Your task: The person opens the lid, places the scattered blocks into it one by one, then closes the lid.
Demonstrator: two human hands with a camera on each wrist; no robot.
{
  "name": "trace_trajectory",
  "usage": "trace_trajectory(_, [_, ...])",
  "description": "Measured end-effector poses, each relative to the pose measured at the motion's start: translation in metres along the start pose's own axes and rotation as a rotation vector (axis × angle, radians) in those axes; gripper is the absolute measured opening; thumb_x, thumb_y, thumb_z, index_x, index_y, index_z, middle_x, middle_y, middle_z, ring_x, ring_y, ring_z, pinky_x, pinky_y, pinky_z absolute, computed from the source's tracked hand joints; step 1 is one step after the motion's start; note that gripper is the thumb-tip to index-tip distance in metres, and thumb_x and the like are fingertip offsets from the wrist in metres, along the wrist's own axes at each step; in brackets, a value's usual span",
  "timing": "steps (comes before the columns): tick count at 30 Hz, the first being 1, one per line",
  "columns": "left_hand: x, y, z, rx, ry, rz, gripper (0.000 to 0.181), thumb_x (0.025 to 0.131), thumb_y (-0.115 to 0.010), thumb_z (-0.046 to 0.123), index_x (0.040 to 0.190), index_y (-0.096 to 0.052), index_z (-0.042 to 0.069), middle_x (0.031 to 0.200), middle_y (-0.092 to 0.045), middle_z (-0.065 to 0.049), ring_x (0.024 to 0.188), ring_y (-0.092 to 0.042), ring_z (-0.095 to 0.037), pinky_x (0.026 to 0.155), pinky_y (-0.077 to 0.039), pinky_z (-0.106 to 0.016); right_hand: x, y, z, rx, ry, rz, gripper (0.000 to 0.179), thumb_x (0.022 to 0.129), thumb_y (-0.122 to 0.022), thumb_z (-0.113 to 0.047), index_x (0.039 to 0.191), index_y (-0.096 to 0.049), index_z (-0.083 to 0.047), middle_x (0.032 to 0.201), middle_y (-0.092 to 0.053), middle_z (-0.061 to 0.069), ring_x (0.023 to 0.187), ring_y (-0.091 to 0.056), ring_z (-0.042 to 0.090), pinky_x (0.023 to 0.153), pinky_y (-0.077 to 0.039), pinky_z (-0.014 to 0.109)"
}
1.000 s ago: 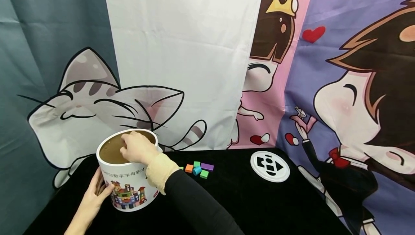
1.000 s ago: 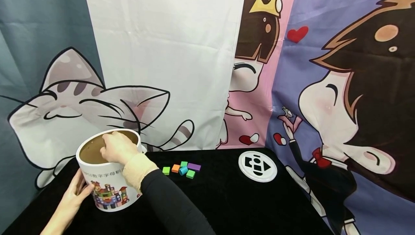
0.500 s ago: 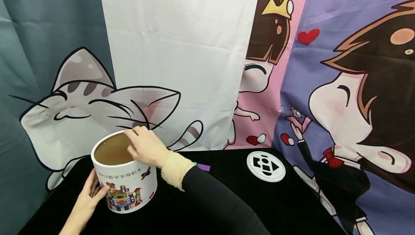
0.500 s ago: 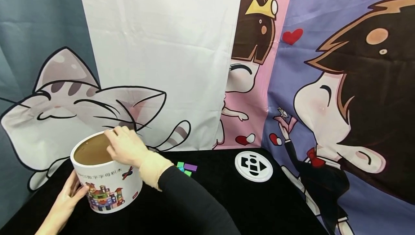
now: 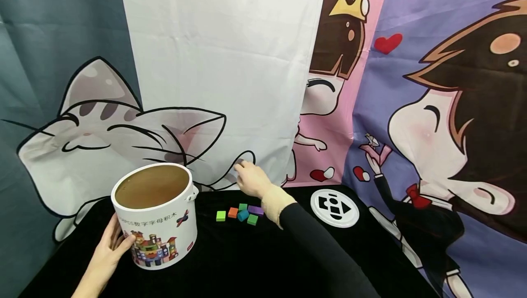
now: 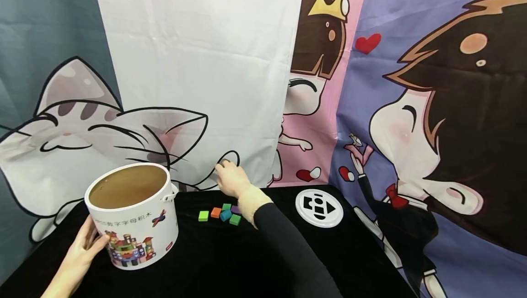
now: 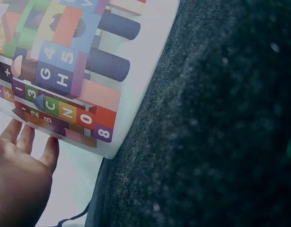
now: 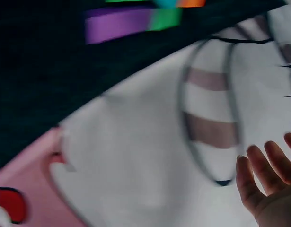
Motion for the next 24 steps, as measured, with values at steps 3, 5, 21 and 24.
trace_trajectory(3, [0.000, 0.002, 0.000, 0.006, -0.001, 0.000, 0.080, 0.102, -0.051, 0.006, 0.158, 0.003, 0.028, 0.162, -0.001, 0.008, 0.133, -0.014, 0.012, 0.101, -0.017, -0.002, -0.018, -0.023, 0.022, 0.032, -0.047, -0.088, 0.026, 0.092, -0.058, -0.013, 0.117, -0.062, -0.013, 0.110, -0.059, 0.005, 0.099, -0.059, 0.023, 0.080, -0.052, 0.039])
trace_trajectory(5, [0.000, 0.003, -0.001, 0.001, -0.003, -0.002, 0.081, 0.102, -0.050, 0.005, 0.158, 0.003, 0.027, 0.162, -0.001, 0.008, 0.133, -0.014, 0.011, 0.102, -0.017, -0.003, -0.029, -0.039, 0.032, 0.075, -0.070, -0.135, 0.027, 0.090, -0.060, -0.013, 0.116, -0.064, -0.013, 0.109, -0.060, 0.004, 0.099, -0.059, 0.022, 0.081, -0.051, 0.038])
trace_trajectory(21, [0.000, 0.000, 0.002, -0.021, -0.010, 0.002, 0.079, 0.102, -0.051, 0.006, 0.158, -0.001, 0.029, 0.162, -0.004, 0.008, 0.133, -0.015, 0.011, 0.101, -0.018, -0.002, -0.073, -0.103, 0.025, 0.178, -0.111, -0.266, 0.013, 0.082, -0.076, -0.017, 0.090, -0.065, -0.018, 0.083, -0.052, -0.006, 0.077, -0.050, 0.012, 0.065, -0.047, 0.030])
trace_trajectory(24, [-0.001, 0.001, 0.001, -0.004, -0.013, 0.009, 0.079, 0.101, -0.051, 0.005, 0.158, -0.001, 0.028, 0.162, -0.005, 0.009, 0.132, -0.016, 0.011, 0.100, -0.018, -0.002, -0.074, -0.106, 0.022, 0.182, -0.118, -0.267, 0.017, 0.082, -0.077, -0.021, 0.091, -0.063, -0.017, 0.082, -0.052, -0.006, 0.076, -0.051, 0.012, 0.065, -0.047, 0.030])
Point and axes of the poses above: each hand's wrist, its own x-axis towards the middle knuckle, its own y-axis out of the back of the hand, z = x × y, the point moved 8 cm from there along x, towards the middle knuckle
